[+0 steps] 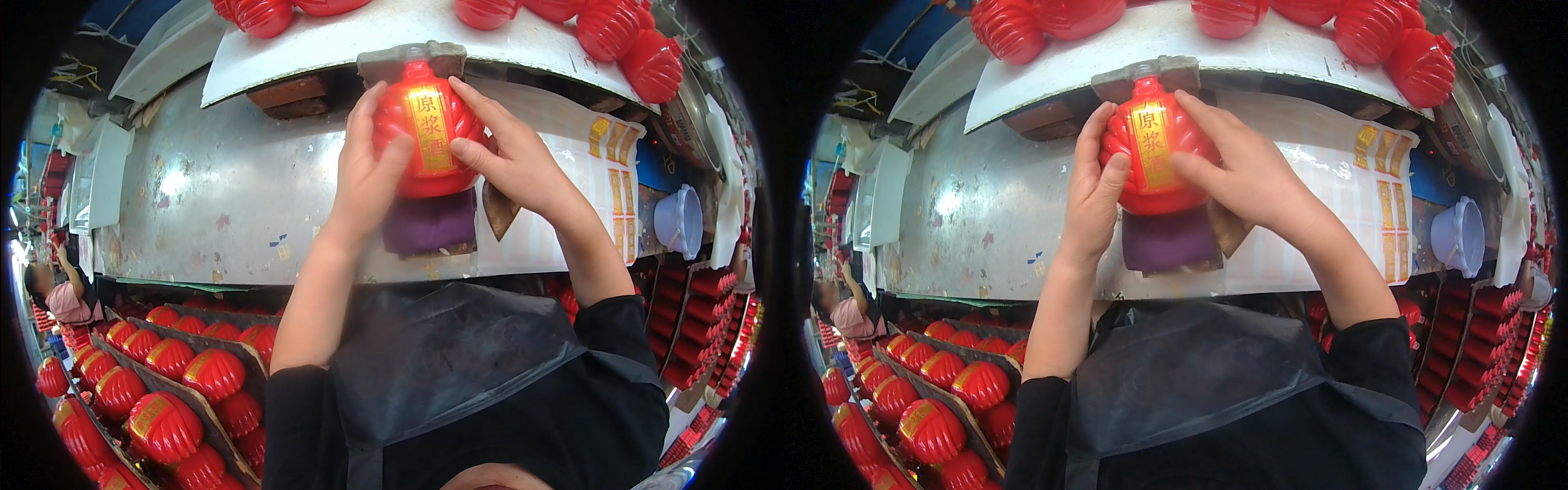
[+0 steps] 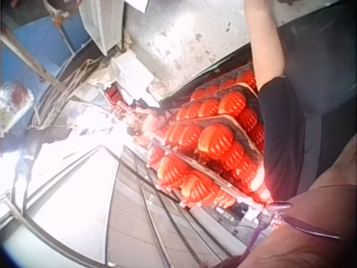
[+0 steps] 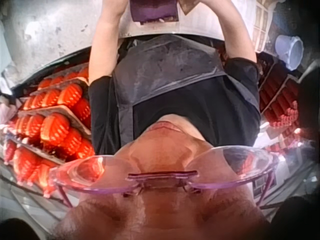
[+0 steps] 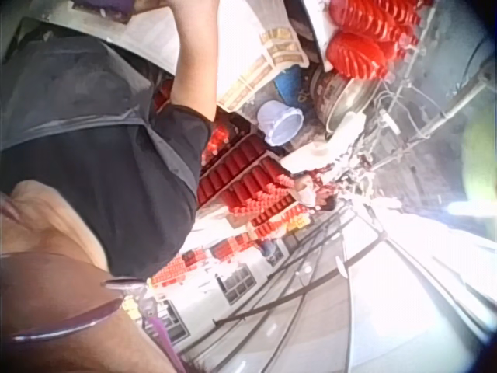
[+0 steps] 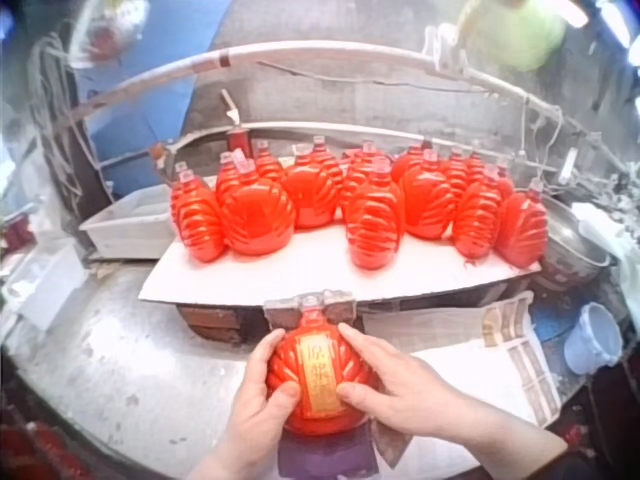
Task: The person repeatedly picks up red plastic containers, places a gold label on each, smooths it with their fingers, and sets the labeled container aside. The process is repeated for multiple containers in a consistent sequence.
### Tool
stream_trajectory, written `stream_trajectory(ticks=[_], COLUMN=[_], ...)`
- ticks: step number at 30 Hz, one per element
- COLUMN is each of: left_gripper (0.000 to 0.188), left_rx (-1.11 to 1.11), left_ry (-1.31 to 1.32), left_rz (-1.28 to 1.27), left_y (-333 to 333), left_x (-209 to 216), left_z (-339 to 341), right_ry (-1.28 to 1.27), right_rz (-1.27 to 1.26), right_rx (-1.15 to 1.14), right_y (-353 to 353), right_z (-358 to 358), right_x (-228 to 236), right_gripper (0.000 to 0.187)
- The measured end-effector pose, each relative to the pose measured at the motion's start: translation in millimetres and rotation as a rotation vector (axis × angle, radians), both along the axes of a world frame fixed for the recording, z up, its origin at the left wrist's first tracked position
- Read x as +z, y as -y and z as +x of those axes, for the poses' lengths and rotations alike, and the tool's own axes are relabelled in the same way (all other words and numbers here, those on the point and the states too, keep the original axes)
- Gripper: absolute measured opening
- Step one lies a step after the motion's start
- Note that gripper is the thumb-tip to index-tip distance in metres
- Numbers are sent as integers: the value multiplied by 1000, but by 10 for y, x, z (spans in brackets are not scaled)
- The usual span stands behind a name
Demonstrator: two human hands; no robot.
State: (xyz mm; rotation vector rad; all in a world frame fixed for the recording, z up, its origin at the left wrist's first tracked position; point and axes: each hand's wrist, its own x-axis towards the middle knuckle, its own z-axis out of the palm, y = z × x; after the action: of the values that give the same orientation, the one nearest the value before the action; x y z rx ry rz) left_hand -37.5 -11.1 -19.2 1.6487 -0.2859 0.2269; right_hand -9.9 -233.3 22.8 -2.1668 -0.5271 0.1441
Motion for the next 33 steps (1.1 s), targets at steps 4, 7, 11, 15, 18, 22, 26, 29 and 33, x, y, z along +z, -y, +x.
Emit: stream_trajectory(ticks=[4, 7, 11, 15, 18, 22, 26, 29, 33], left_gripper=[72, 70, 70, 69, 71, 75, 78, 80, 83], left_rx=[80, 87, 54, 44, -2, 18, 39, 44, 48], left_ry=[-55, -56, -80, -79, -78, -47, -45, -36, -43], left_rz=[18, 30, -43, -31, -9, 83, 99, 105, 111], left_y=[61, 44, 29, 17, -24, -13, 20, 19, 12], left_x=[-73, -101, -115, -140, -142, -127, -98, -83, -71], left_z=[95, 95, 84, 95, 108, 90, 85, 88, 88], right_ry=[89, 82, 83, 89, 58, 44, 116, 89, 98], right_rz=[-84, -88, -85, -107, -55, -4, -77, -76, -79], right_rx=[-44, -59, -67, -64, -48, -40, -47, -49, -49], right_y=[-34, -67, -90, -73, -42, -29, -46, -55, -48], right_z=[-37, -68, -83, -64, -31, -25, -52, -63, -69], right_x=[-3, 23, 58, 44, 10, -27, -21, 1, 4], right_gripper=[79, 80, 81, 81, 80, 78, 79, 81, 82])
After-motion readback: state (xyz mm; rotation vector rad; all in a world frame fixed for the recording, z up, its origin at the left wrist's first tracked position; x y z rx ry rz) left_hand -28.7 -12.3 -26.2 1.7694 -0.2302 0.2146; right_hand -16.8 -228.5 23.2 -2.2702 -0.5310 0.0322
